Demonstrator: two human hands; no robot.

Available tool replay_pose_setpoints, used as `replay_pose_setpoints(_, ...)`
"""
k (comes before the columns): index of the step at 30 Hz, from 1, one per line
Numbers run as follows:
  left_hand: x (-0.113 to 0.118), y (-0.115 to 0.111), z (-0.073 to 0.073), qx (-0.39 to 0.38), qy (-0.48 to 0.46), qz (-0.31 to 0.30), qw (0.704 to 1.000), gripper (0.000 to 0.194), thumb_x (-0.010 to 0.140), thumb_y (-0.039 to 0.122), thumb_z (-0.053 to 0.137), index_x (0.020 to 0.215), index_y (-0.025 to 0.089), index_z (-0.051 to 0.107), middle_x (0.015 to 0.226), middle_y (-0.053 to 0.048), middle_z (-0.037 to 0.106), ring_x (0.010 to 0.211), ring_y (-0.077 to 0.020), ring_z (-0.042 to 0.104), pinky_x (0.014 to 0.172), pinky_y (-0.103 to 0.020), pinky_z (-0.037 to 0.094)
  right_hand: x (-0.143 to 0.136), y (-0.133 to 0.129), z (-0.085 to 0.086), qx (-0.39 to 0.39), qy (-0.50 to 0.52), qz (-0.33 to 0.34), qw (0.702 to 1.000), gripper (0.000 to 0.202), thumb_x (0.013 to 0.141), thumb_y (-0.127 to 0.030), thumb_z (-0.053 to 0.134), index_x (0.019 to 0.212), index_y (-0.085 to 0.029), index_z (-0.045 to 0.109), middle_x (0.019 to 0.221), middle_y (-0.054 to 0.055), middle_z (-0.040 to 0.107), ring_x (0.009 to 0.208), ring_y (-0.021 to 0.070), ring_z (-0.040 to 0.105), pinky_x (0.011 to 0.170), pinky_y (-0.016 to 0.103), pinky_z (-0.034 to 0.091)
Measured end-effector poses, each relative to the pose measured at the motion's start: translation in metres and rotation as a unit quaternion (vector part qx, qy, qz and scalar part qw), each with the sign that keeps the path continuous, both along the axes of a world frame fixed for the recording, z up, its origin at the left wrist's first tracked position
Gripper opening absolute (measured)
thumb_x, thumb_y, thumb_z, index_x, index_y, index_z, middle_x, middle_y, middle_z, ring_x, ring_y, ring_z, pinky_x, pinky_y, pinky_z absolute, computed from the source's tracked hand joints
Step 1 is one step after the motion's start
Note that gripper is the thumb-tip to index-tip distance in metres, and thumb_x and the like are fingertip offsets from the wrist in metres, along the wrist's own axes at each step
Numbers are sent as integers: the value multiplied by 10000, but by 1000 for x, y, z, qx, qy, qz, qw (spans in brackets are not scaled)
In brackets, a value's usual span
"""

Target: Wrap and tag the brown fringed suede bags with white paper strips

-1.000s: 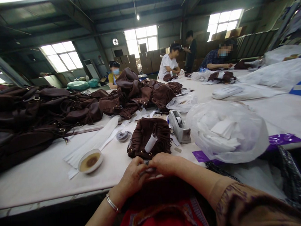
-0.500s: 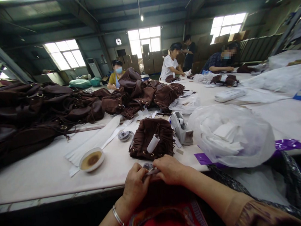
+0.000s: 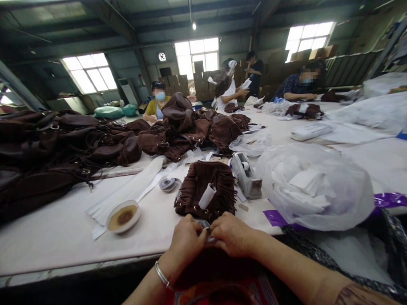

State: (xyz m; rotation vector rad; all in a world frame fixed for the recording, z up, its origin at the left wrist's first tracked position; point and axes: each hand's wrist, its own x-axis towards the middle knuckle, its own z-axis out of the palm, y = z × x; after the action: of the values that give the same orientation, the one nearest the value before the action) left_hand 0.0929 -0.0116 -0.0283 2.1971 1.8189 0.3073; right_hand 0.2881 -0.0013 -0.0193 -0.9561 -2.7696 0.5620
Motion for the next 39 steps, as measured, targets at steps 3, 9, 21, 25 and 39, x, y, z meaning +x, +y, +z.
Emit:
replay_pose_setpoints(3, -1, 0, -3, 22, -17, -1, 1000, 251, 881, 314, 571, 754, 253, 778, 852, -58, 638, 786, -181, 572, 699, -295, 381, 3, -1, -1, -1, 20, -6, 1000, 80, 846, -193, 648, 896, -200, 709, 974, 29, 740, 947, 199, 665, 813, 326, 382)
replay_pose_setpoints(9, -6, -2, -8, 51, -15, 25, 998, 308, 915, 299, 546, 719, 222, 771, 812, -68, 645, 782, -174, 581, 727, -294, 386, 0, -4, -6, 71, 21, -10, 997, 163, 856, -111, 558, 968, -170, 661, 1035, 65, 713, 919, 210, 635, 784, 342, 393)
replay_pose_setpoints(21, 1, 0, 0, 12, -18, 14, 1000, 394, 950, 306, 450, 711, 195, 743, 779, -74, 671, 807, -198, 593, 755, -317, 396, -13, -10, -13, 101, 31, 34, 994, 205, 866, -143, 526, 1020, -135, 661, 1022, 119, 680, 941, 243, 585, 871, 399, 476)
replay_pose_setpoints(25, -3, -3, -1, 23, -29, -10, 999, 295, 899, 301, 520, 686, 192, 694, 803, -69, 648, 830, -201, 585, 758, -312, 400, -8, -7, -10, 84, 63, 41, 994, 269, 798, -108, 537, 1025, -146, 675, 1069, 129, 684, 1103, 258, 566, 934, 404, 463)
replay_pose_setpoints(39, -5, -1, 17, -22, 43, -119, 992, 236, 863, 171, 510, 771, 217, 722, 944, -77, 649, 889, -226, 562, 731, -342, 371, 8, -3, -1, 152, -27, -6, 988, 110, 917, -237, 587, 838, -194, 651, 863, 50, 680, 869, 206, 510, 782, 369, 299)
